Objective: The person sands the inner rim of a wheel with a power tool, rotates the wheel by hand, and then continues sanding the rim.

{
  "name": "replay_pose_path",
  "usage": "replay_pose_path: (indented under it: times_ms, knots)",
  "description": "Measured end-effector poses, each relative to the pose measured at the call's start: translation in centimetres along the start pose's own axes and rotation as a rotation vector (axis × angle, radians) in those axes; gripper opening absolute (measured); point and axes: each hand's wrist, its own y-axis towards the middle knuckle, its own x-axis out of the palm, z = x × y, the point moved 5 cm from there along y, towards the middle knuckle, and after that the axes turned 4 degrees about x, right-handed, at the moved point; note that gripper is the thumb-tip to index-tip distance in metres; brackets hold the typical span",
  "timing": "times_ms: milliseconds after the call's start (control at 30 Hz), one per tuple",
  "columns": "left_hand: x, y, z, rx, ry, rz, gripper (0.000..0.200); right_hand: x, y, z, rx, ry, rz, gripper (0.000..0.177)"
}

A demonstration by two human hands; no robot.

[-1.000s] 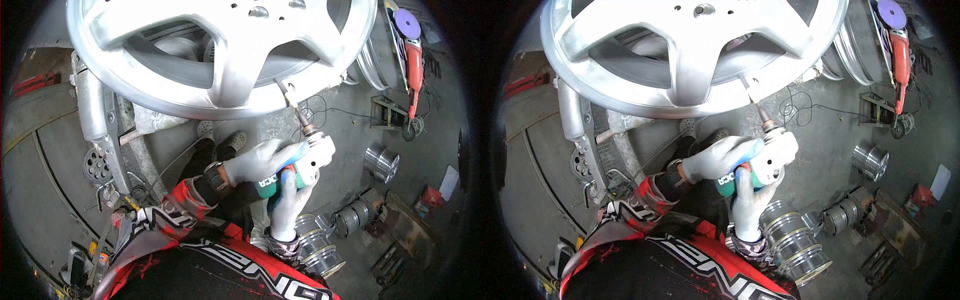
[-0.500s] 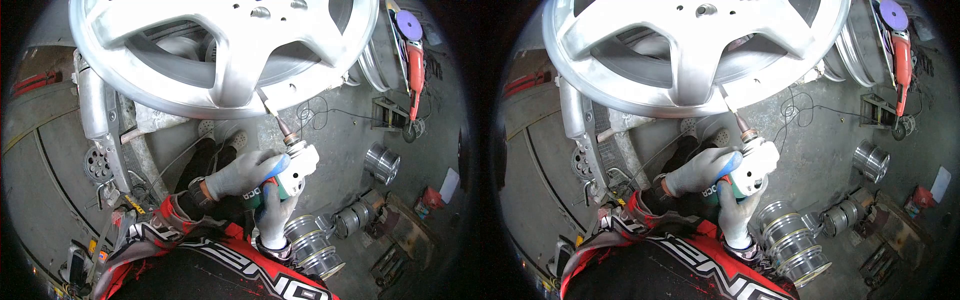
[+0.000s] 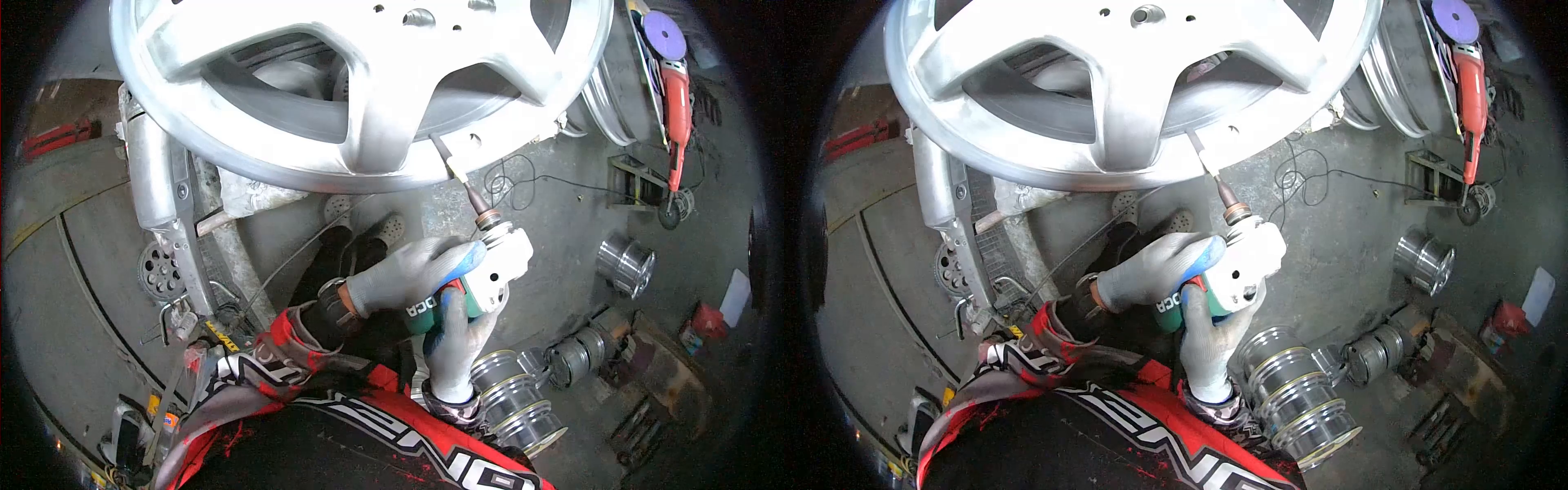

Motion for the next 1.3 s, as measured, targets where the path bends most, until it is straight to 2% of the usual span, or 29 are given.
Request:
replay_pose_path:
  times_ms: [33, 100, 133, 200, 267, 367, 433, 500, 600, 633, 667, 767, 833, 900, 933, 967, 1000, 1067, 1167, 1233, 1300]
  knots:
    - [-0.8, 0.7, 1.4, 0.002, -0.002, 0.0, 0.039, -0.1, 0.0, 0.0, -0.002, -0.002, 0.001, 0.065]
    - [-1.7, 1.1, 2.4, -0.414, -0.467, 0.037, 0.034, -0.3, -0.2, 0.1, -0.035, -0.136, -0.031, 0.067]
    - [-1.5, 0.9, 2.1, -0.415, -0.467, 0.036, 0.034, -0.3, -0.4, 0.2, -0.035, -0.135, -0.03, 0.067]
    - [-0.8, 0.0, 0.9, -0.57, -0.667, 0.086, 0.035, 0.1, -0.9, 0.9, 0.068, 0.051, -0.04, 0.079]
    - [-1.3, 0.1, 1.2, -0.557, -0.648, 0.056, 0.038, 0.3, -0.9, 0.2, 0.086, 0.082, -0.072, 0.078]
    - [-0.7, 0.6, 0.7, -0.583, -0.65, -0.005, 0.04, -0.1, -0.3, 0.3, 0.096, -0.068, -0.093, 0.079]
    - [0.6, 0.4, -0.9, -0.62, -0.67, -0.034, 0.04, -0.6, 0.4, 1.0, 0.106, 0.063, -0.035, 0.08]
    - [0.1, 1.3, 0.5, 0.08, 0.209, 0.069, 0.042, -1.1, 1.4, 0.7, 0.077, 0.084, -0.024, 0.079]
    - [0.2, 3.0, -0.2, 0.125, 0.183, 0.025, 0.048, -0.9, 2.5, 0.3, 0.058, 0.138, 0.002, 0.077]
    - [0.3, 3.3, -0.4, 0.156, 0.174, 0.031, 0.051, -1.0, 2.9, 0.3, -0.018, 0.104, 0.012, 0.067]
    - [0.3, 3.4, -0.5, 0.156, 0.174, 0.031, 0.051, -1.1, 3.0, 0.1, -0.093, 0.07, 0.021, 0.058]
    - [0.4, 3.1, -0.9, 0.104, 0.085, 0.027, 0.05, -0.8, 2.7, 0.1, -0.054, 0.096, 0.025, 0.06]
    - [0.5, 1.8, -0.8, 0.131, 0.281, 0.01, 0.049, -0.6, 2.1, 0.3, -0.029, 0.102, 0.021, 0.061]
    - [0.1, 0.8, -0.3, 0.103, 0.242, 0.025, 0.044, -0.6, 1.3, 1.0, 0.048, 0.046, 0.003, 0.08]
    - [-0.3, 0.7, 0.1, 0.079, 0.203, 0.041, 0.04, -0.4, 0.8, 1.1, 0.048, 0.049, 0.002, 0.08]
    - [0.7, 0.4, -1.6, -0.424, -0.485, -0.013, 0.038, -0.2, 0.3, 1.3, 0.062, 0.067, -0.002, 0.081]
    - [0.0, 0.6, -0.6, -0.424, -0.483, -0.013, 0.038, 0.0, -0.2, 1.5, 0.075, 0.085, -0.005, 0.081]
    - [-0.9, 0.4, 0.5, -0.558, -0.609, 0.009, 0.043, 0.1, -0.9, 1.5, 0.091, 0.012, -0.033, 0.08]
    - [-1.7, 0.1, 1.3, -0.561, -0.55, -0.028, 0.044, 0.1, -1.7, 3.0, 0.27, 0.164, -0.053, 0.077]
    - [-1.5, 0.2, 1.2, -0.558, -0.494, -0.071, 0.043, -0.2, -1.2, 3.1, 0.275, 0.188, -0.041, 0.076]
    - [-0.7, 0.9, 0.9, -0.389, -0.421, -0.019, 0.04, -0.2, -0.5, 2.8, 0.279, 0.208, -0.028, 0.075]
